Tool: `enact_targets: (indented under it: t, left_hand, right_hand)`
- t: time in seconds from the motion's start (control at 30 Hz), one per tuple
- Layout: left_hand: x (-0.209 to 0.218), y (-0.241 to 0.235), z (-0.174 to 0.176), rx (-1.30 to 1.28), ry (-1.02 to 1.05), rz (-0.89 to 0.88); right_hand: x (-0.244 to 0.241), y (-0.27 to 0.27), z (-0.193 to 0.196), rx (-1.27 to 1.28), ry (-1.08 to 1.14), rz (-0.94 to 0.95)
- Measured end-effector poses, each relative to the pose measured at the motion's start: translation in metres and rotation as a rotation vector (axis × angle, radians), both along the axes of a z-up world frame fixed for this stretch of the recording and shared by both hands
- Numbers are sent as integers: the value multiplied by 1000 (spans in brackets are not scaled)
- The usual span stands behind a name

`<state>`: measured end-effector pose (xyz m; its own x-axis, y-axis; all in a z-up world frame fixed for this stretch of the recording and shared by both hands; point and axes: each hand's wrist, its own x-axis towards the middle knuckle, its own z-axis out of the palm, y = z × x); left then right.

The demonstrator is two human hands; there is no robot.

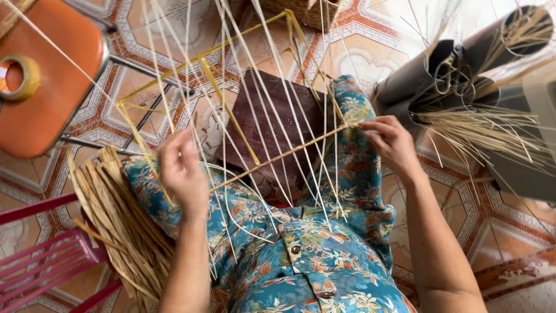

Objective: The person sits on the floor and weaves dried palm leaves through a vertical wire frame to form a braided basket edge. They repeatedly pull new leaves through the frame and interlace them by hand, gradually extending the woven section.

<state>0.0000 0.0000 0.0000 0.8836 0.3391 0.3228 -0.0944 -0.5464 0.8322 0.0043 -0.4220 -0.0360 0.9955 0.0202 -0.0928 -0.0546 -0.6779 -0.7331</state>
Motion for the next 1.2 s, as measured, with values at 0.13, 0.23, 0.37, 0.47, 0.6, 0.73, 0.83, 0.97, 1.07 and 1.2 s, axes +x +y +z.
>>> enact_targets:
  t: [0.13, 0.23, 0.37, 0.47, 0.6, 0.73, 0.83, 0.97, 1.07, 1.2]
  left_hand:
    - [-47, 68, 4, -108, -176, 249]
    - [-70, 81, -6, -356, 30, 356]
    - [-95, 73, -24, -561, -9, 270]
    - [-133, 58, -28, -663, 110, 7]
    - [-145, 14, -42, -573, 424, -508]
    - [-136, -26, -52, -109, 667, -525]
    - [-126, -50, -66, 19, 620, -538]
    - [-126, -57, -105, -142, 726, -533]
    - [-118, -64, -148, -29, 626, -464]
    - [-93, -75, -184, -717, 1234, -211]
  right_hand:
    - [4, 24, 14, 357, -103, -202]
    - [10, 52, 5, 459, 78, -259]
    - [7, 65, -14, 566, 94, -202]
    - [7, 57, -27, 822, 121, -242]
    - [13, 63, -47, 1201, 50, -331]
    - [19, 64, -54, 1274, -47, -348]
    - [20, 59, -56, 1316, -33, -396]
    - [20, 50, -57, 1399, -29, -417]
    - [17, 39, -61, 1434, -14, -401]
    - [15, 30, -76, 1405, -6, -326]
